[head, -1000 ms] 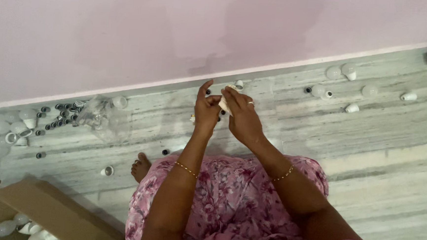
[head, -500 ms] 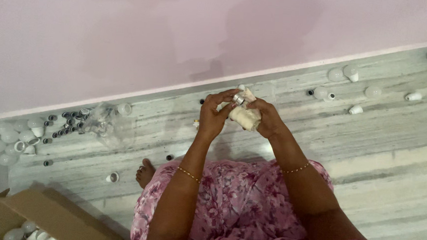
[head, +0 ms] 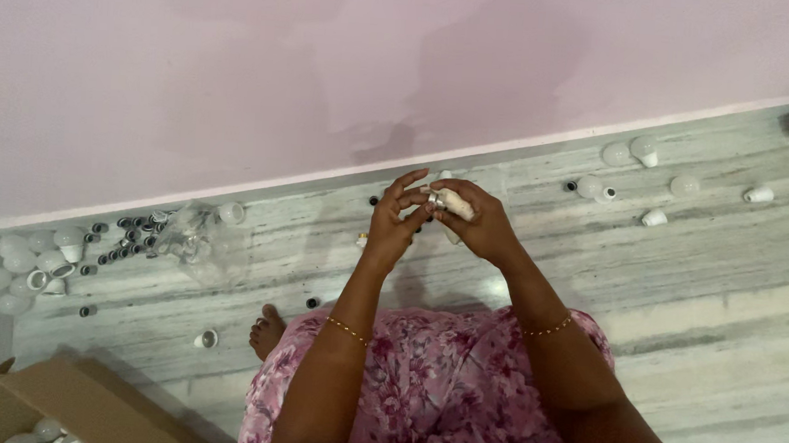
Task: The person sits on the floor and wipes multiple white light bulbs and small metal caps with a cloth. The person picks up each item, wipes it, and places it back on the floor.
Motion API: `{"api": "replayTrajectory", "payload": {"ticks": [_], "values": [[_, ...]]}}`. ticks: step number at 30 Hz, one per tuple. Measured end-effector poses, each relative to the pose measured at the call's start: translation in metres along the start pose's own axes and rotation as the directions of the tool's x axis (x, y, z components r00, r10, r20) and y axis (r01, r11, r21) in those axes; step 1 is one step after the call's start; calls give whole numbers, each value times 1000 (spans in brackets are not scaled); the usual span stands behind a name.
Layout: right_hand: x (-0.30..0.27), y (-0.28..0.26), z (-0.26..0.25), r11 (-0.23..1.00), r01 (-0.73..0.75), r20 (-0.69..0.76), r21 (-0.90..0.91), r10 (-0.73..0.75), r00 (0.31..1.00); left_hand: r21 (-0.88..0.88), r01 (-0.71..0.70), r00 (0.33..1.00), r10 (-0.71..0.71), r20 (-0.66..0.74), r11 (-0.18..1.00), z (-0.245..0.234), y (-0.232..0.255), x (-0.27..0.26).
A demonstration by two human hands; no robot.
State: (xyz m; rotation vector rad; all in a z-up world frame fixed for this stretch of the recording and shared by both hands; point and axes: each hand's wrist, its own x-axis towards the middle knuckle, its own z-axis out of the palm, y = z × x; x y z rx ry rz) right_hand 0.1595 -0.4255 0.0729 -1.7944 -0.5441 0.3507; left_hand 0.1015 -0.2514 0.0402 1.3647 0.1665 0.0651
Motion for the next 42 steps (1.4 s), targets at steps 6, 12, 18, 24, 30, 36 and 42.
{"api": "replayTrajectory", "payload": {"ticks": [6, 12, 18, 24, 30, 36, 42], "values": [[10, 11, -9, 957, -209, 48, 201, 203, 978, -14, 9, 1000, -9, -1, 1000, -2, 4, 2], [10, 21, -11, 956, -156, 55, 248, 147, 988, 409, -184, 962, 248, -110, 894, 11, 5, -3], [16, 37, -2, 834, -331, -10, 442, 373, 928, 742, -282, 873, 484, -64, 608, 18, 8, -7], [10, 36, 8, 840, -372, 49, 394, 385, 922, 856, -258, 823, 566, -48, 448, 15, 9, -7], [13, 38, 4, 853, -372, -34, 366, 412, 911, 771, -289, 821, 562, -106, 568, 14, 14, -9], [13, 56, 12, 721, -401, 114, 566, 413, 904, 819, -225, 851, 516, -99, 528, 16, 10, -10], [16, 62, 5, 737, -421, 54, 529, 465, 883, 733, -271, 820, 549, -163, 623, 7, 12, -6]]}}
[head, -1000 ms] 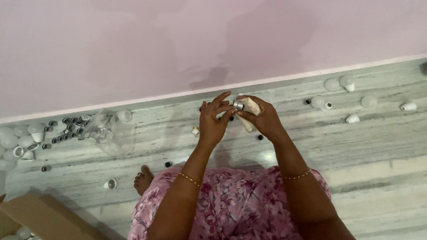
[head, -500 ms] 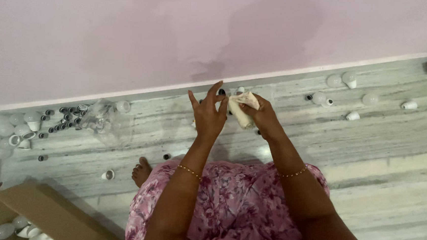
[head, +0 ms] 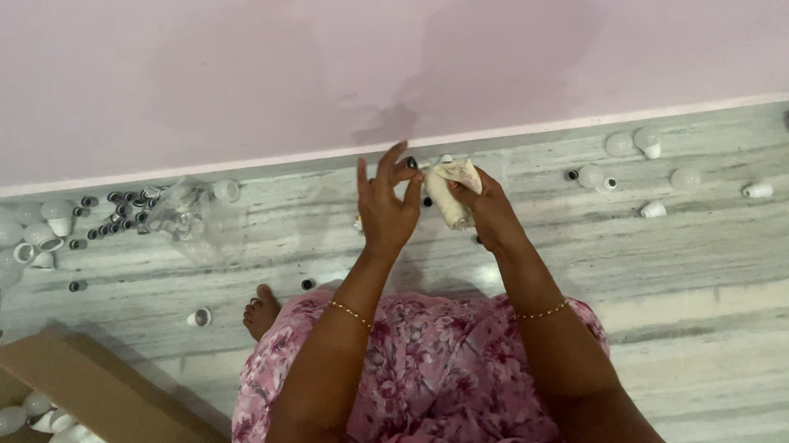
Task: The person sits on the floor and wipes multiple white light bulbs and small metal caps with a cloth. The person picks up each item, wipes it, and places it back on the floor.
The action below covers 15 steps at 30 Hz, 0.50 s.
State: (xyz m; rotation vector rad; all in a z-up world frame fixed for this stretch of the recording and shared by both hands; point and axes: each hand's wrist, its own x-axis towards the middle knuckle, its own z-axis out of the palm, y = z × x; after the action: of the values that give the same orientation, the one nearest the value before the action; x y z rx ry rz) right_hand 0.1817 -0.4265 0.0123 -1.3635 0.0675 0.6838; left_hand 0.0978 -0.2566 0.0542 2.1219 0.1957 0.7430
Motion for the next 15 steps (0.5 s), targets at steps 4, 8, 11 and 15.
{"api": "replayTrajectory", "payload": {"ticks": [4, 8, 11, 15], "values": [[-1, 5, 1, 1000, 18, 60, 13, -19, 998, 98, -34, 990, 21, 137, 995, 3, 8, -3], [-8, 5, 7, 989, 148, 125, -11, -145, 981, 221, 43, 999, -47, 13, 974, -5, -2, 6], [-9, -4, 12, 991, 63, 13, -119, -62, 998, 16, 85, 996, -84, -34, 996, -9, -5, 9], [-9, -4, 13, 996, 36, 53, -76, -32, 998, 161, -116, 971, 78, 224, 980, 0, 1, 3]]}}
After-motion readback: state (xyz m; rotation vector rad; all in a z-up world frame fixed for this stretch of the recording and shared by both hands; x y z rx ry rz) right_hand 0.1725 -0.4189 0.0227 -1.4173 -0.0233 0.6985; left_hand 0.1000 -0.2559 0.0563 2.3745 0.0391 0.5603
